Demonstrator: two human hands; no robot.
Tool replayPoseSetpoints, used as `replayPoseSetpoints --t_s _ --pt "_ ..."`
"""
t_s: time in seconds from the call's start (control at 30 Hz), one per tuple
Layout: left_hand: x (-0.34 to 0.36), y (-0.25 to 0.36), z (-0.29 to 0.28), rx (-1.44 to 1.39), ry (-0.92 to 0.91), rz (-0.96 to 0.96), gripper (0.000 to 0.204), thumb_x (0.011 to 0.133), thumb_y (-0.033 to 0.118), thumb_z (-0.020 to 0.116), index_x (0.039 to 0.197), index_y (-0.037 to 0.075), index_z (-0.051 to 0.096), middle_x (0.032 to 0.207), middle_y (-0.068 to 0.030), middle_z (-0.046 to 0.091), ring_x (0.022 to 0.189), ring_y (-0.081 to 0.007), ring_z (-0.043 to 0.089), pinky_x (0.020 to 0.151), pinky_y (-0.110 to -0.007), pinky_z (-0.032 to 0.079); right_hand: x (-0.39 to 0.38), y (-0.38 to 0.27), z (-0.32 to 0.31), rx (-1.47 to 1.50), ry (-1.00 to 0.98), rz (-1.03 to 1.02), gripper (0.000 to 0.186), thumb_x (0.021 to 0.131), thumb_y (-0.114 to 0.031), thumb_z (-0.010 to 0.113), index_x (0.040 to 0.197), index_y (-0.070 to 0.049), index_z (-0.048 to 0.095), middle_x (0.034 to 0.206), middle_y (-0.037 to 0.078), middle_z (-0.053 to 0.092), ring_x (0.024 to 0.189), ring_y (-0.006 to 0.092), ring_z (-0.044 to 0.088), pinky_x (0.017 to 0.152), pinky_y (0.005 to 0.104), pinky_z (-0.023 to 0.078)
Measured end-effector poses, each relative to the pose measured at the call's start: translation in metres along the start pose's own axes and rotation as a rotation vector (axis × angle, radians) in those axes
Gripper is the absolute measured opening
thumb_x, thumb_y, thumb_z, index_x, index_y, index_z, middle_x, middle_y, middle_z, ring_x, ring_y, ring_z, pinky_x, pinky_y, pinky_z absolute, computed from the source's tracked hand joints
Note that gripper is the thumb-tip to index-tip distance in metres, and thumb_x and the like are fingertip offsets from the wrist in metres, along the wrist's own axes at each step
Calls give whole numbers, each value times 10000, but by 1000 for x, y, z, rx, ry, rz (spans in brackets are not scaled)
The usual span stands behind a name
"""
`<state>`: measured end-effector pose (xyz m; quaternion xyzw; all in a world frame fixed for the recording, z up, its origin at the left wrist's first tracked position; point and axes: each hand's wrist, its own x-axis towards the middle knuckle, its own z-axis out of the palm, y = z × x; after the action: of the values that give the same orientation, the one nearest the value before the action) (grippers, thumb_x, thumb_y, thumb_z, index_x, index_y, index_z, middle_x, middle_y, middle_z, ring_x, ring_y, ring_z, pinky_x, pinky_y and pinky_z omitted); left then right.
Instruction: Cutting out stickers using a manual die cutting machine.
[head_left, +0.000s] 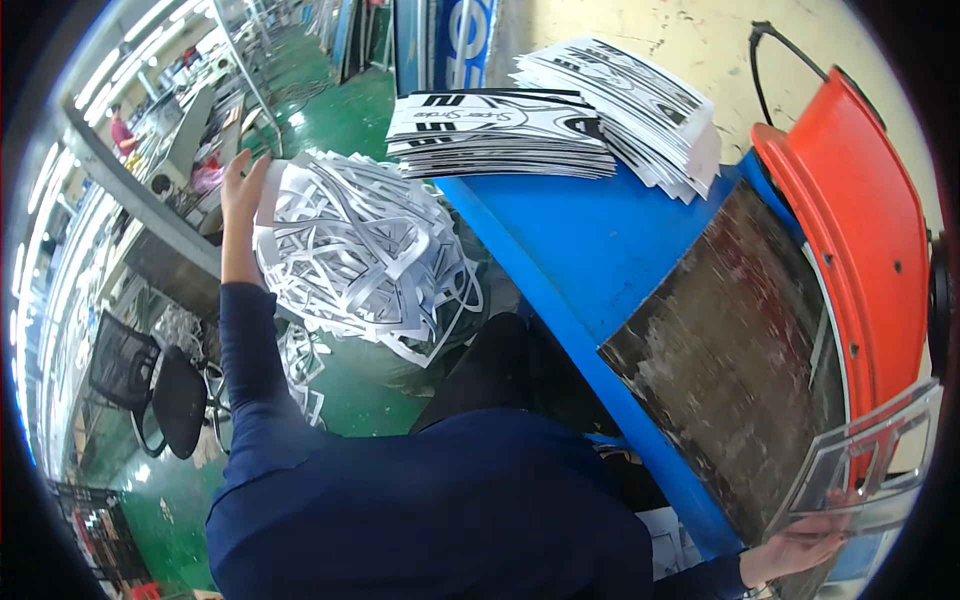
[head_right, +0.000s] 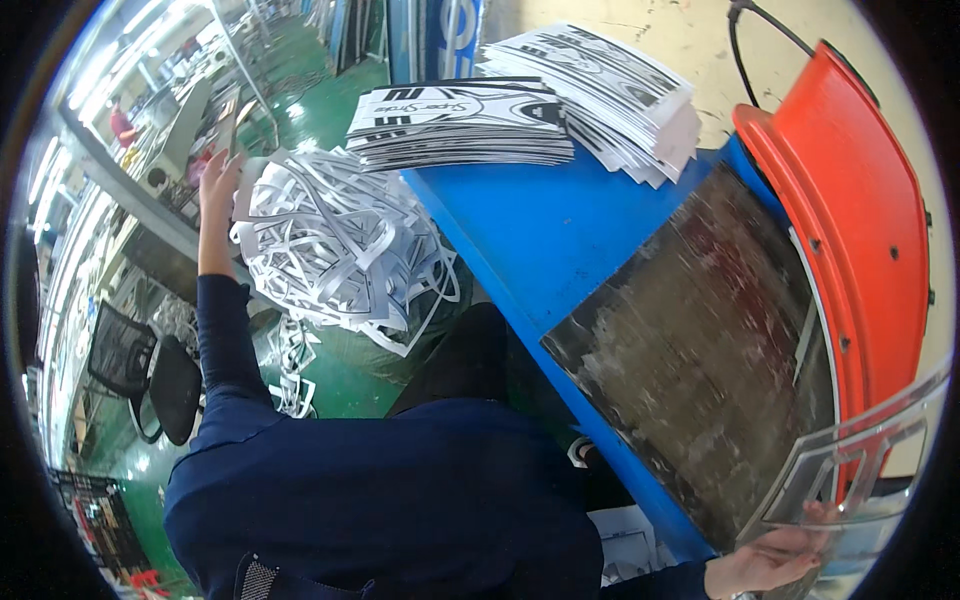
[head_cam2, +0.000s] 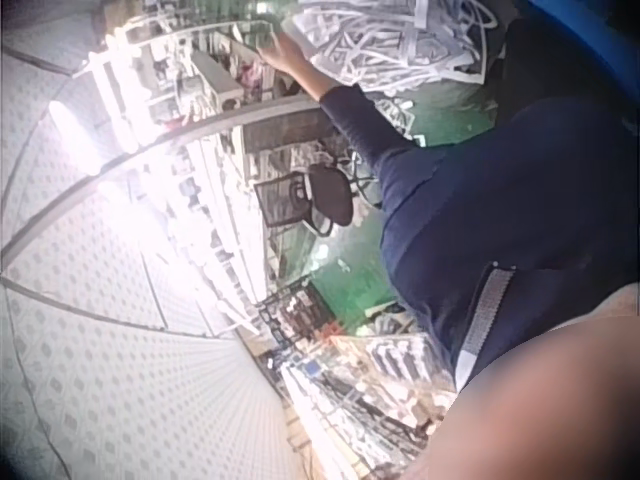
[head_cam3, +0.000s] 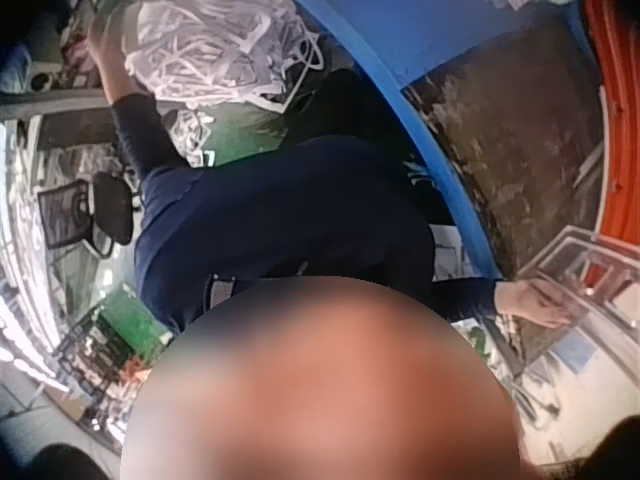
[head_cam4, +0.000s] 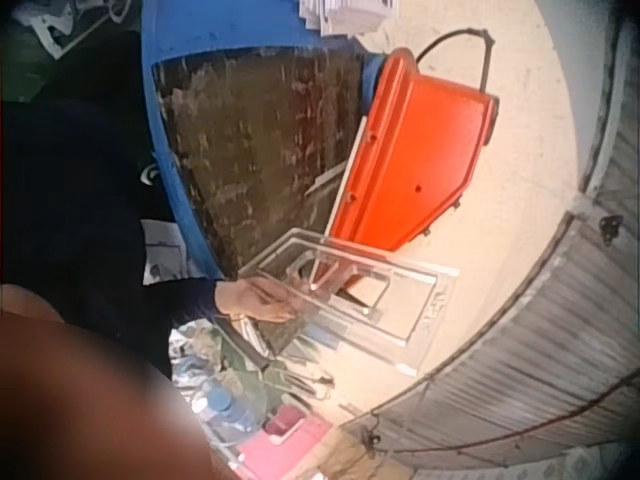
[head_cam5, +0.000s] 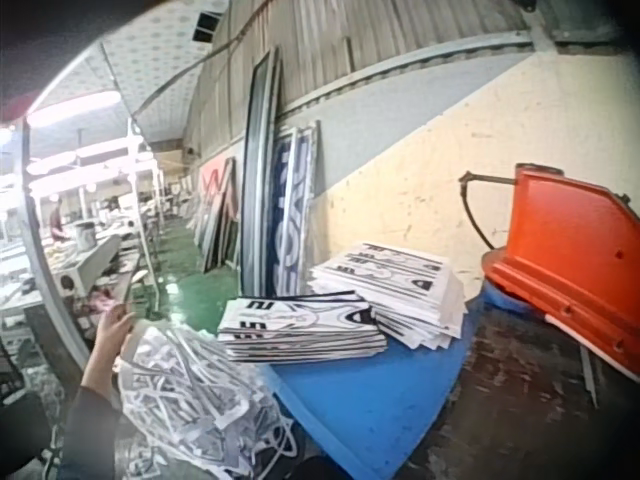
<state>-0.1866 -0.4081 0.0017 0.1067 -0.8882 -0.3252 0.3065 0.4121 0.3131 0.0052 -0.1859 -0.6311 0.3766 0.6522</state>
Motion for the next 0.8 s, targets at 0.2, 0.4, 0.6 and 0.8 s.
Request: replayPoseSetpoints --t_s 0.2,0.4,0.6,0.8 --pt "-22 122 68 -420 -46 542 516 944 333 792 1377 66 704 1371 -130 727 1325 -255 648 1114 -368 464 -7 0 14 12 41 42 755 1105 -542 380 1428 112 573 1311 190 648 1247 271 563 1084 398 396" --pt "-66 337 151 -504 -288 976 352 971 349 751 1255 142 773 1180 -176 773 1035 -362 745 907 -423 560 -31 -1 14 -56 42 7 723 1110 -493 380 1422 132 567 1323 212 650 1198 284 587 1107 432 399" --pt "-92 436 253 -258 -652 1167 378 923 400 784 1234 184 801 1176 -184 773 1029 -386 730 936 -456 563 -42 12 15 -9 46 -79 692 1085 -480 434 1383 125 589 1354 224 638 1145 299 595 1041 444 439" --pt "-88 438 325 -405 -762 1337 296 940 296 773 1148 90 817 1131 -184 783 1089 -361 725 994 -450 541 -51 15 28 142 70 -91 618 1041 -476 636 1305 83 640 1337 265 669 1141 314 678 1017 470 529"
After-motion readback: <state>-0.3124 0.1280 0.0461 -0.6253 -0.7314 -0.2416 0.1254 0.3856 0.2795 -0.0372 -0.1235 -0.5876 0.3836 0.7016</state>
